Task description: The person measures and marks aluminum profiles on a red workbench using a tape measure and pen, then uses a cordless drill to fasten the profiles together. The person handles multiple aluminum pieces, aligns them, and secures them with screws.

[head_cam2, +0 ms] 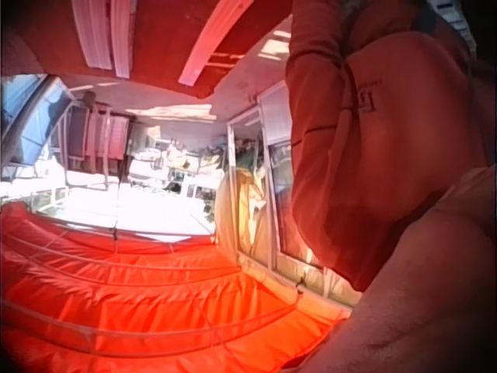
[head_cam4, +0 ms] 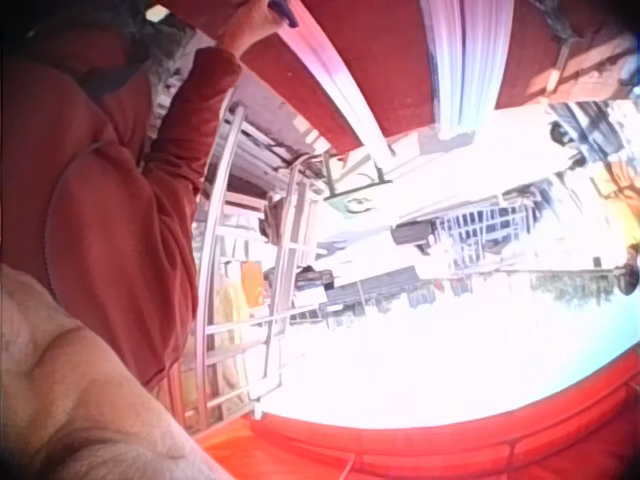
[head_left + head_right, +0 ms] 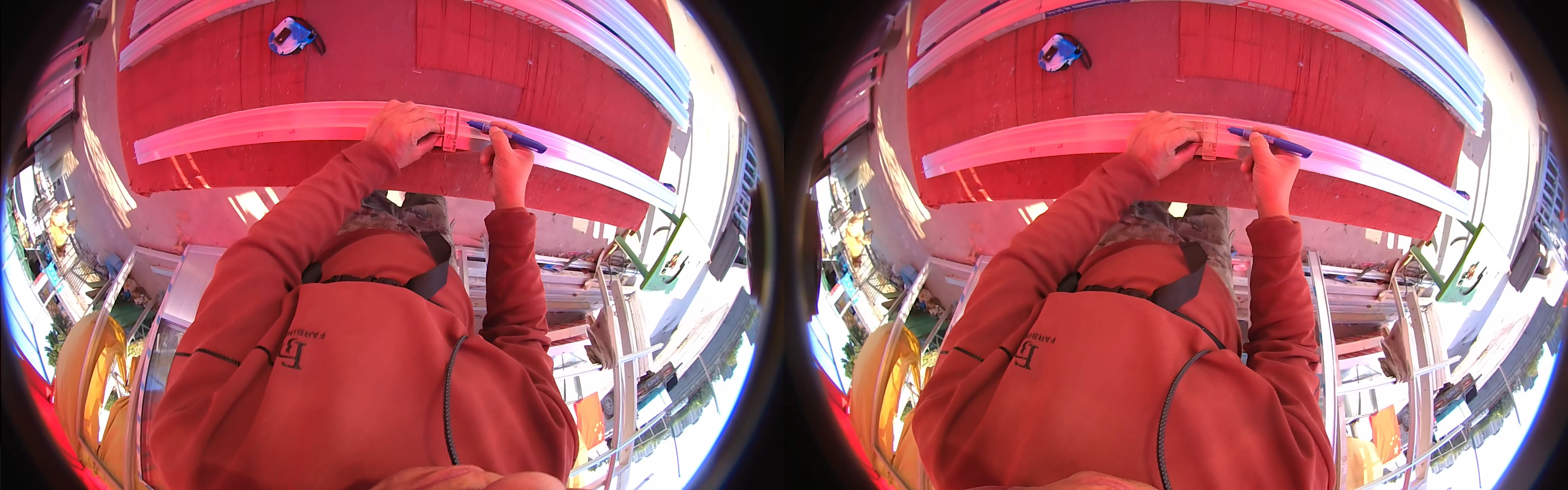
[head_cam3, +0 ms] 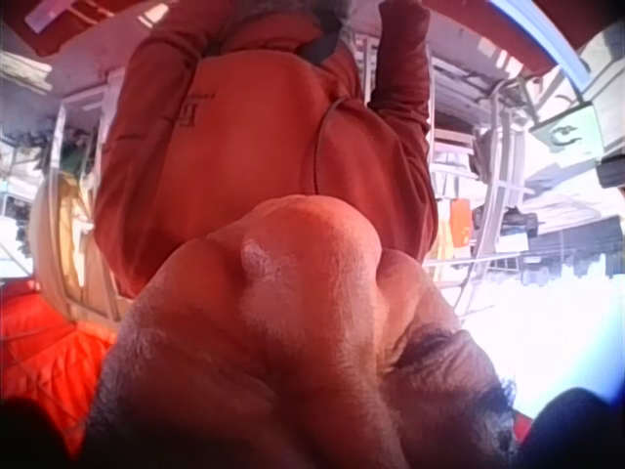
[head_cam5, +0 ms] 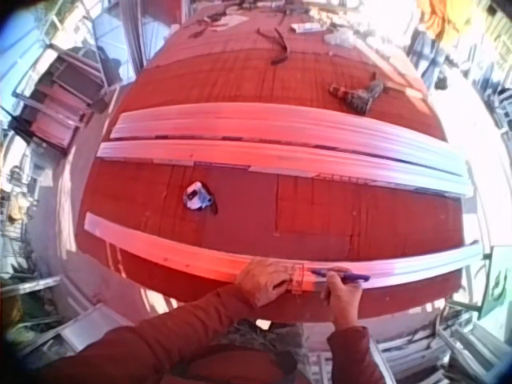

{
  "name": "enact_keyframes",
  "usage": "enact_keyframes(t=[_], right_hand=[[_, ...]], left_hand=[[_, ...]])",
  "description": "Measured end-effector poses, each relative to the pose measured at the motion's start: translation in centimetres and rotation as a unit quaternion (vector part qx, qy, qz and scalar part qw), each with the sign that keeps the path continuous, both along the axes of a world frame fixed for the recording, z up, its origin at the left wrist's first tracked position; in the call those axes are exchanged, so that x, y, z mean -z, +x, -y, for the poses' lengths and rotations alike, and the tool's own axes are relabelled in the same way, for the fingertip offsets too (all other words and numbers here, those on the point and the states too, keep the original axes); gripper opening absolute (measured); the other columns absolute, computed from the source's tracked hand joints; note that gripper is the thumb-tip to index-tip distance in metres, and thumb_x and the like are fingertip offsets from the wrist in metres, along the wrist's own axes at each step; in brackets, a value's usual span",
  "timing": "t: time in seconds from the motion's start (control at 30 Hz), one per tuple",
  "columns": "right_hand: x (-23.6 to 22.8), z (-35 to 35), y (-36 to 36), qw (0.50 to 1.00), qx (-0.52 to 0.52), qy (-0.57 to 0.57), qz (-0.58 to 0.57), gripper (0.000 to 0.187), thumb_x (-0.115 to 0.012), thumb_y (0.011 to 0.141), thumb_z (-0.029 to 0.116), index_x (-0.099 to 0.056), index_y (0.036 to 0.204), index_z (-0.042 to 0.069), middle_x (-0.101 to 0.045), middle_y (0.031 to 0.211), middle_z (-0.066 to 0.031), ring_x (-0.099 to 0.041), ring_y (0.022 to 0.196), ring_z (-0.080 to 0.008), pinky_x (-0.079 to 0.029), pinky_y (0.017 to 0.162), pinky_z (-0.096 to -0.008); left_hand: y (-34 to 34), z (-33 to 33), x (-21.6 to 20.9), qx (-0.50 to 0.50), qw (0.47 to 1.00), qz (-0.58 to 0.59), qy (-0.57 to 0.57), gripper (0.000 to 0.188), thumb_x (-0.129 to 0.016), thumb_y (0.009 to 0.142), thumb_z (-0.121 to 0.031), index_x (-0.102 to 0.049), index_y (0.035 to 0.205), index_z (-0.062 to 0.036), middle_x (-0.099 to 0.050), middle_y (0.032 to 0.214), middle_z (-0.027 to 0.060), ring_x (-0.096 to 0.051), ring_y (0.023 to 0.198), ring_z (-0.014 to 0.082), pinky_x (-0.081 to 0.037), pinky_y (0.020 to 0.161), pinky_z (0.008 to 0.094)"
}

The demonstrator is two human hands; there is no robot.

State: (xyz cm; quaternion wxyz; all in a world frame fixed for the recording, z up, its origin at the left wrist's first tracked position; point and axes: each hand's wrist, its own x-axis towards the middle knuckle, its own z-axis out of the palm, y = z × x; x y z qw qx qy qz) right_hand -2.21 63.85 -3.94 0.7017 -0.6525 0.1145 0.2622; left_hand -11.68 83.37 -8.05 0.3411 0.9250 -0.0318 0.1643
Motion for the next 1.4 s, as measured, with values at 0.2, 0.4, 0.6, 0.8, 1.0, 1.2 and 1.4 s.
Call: enact_keyframes(t=[0.2,0.4,0.6,0.8,1.0,1.2,1.4], right_hand=[[0.8,-0.7,0.1,1.0,-0.019,0.004,-0.012,0.016,-0.065,0.093,0.012,-0.063,0.104,0.001,-0.064,0.071,-0.0081,-0.052,0.046,-0.009,-0.036,0.04,-0.0222],[1.2,-0.9,-0.1,1.0,-0.002,0.015,-0.026,0.014,-0.065,0.093,0.01,-0.064,0.104,0.001,-0.065,0.07,-0.0115,-0.053,0.046,-0.0097,-0.037,0.04,-0.022],[1.4,-0.8,-0.1,0.999,-0.004,0.02,-0.029,0.015,-0.066,0.093,0.01,-0.065,0.105,0.001,-0.065,0.072,-0.0093,-0.054,0.046,-0.0102,-0.037,0.039,-0.0224],[1.6,-0.9,-0.2,0.999,-0.011,0.018,-0.024,0.014,-0.065,0.094,0.008,-0.066,0.106,0.001,-0.066,0.079,-0.0058,-0.054,0.048,-0.0099,-0.036,0.039,-0.0221],[1.4,-0.9,-0.3,0.999,-0.017,0.015,-0.022,0.014,-0.065,0.094,0.009,-0.066,0.106,0.002,-0.067,0.079,-0.007,-0.055,0.048,-0.01,-0.036,0.039,-0.0216],[1.8,-0.8,-0.3,1.0,-0.018,0.013,-0.02,0.015,-0.065,0.094,0.009,-0.066,0.107,0.002,-0.068,0.079,-0.0074,-0.056,0.049,-0.0104,-0.036,0.039,-0.0216],[1.6,-0.9,-0.3,1.0,-0.016,0.015,-0.018,0.015,-0.065,0.094,0.009,-0.065,0.107,0.001,-0.068,0.08,-0.0078,-0.058,0.05,-0.0113,-0.037,0.039,-0.0221]], left_hand=[[0.0,0.0,0.0,-0.001,1.0,0.002,0.004,0.018,-0.078,0.073,-0.015,-0.067,0.087,-0.0147,-0.069,0.093,-0.0015,-0.064,0.089,0.0196,-0.045,0.078,0.036],[0.0,0.0,0.0,0.0,1.0,0.001,-0.003,0.02,-0.079,0.072,-0.013,-0.066,0.086,-0.0144,-0.069,0.093,-0.0012,-0.064,0.09,0.0202,-0.046,0.079,0.0367],[0.0,0.0,-0.2,0.002,1.0,0.0,-0.01,0.022,-0.079,0.07,-0.01,-0.066,0.087,-0.0141,-0.069,0.094,-0.001,-0.065,0.09,0.0203,-0.047,0.078,0.0365],[0.1,0.0,-0.3,0.001,1.0,-0.001,-0.008,0.02,-0.079,0.071,-0.013,-0.066,0.086,-0.0147,-0.068,0.091,-0.0016,-0.064,0.088,0.0199,-0.046,0.079,0.0359],[0.0,0.1,-0.1,-0.004,1.0,0.003,-0.008,0.019,-0.078,0.072,-0.015,-0.066,0.086,-0.0153,-0.068,0.089,-0.0024,-0.064,0.087,0.0189,-0.046,0.079,0.0351],[0.0,0.1,-0.2,-0.002,1.0,0.0,-0.004,0.019,-0.078,0.072,-0.015,-0.067,0.086,-0.0155,-0.068,0.09,-0.0031,-0.064,0.088,0.0182,-0.046,0.081,0.0347],[0.0,0.0,-0.4,-0.001,1.0,-0.01,-0.005,0.019,-0.078,0.072,-0.016,-0.068,0.089,-0.0156,-0.068,0.091,-0.0027,-0.063,0.09,0.0184,-0.045,0.082,0.035]])
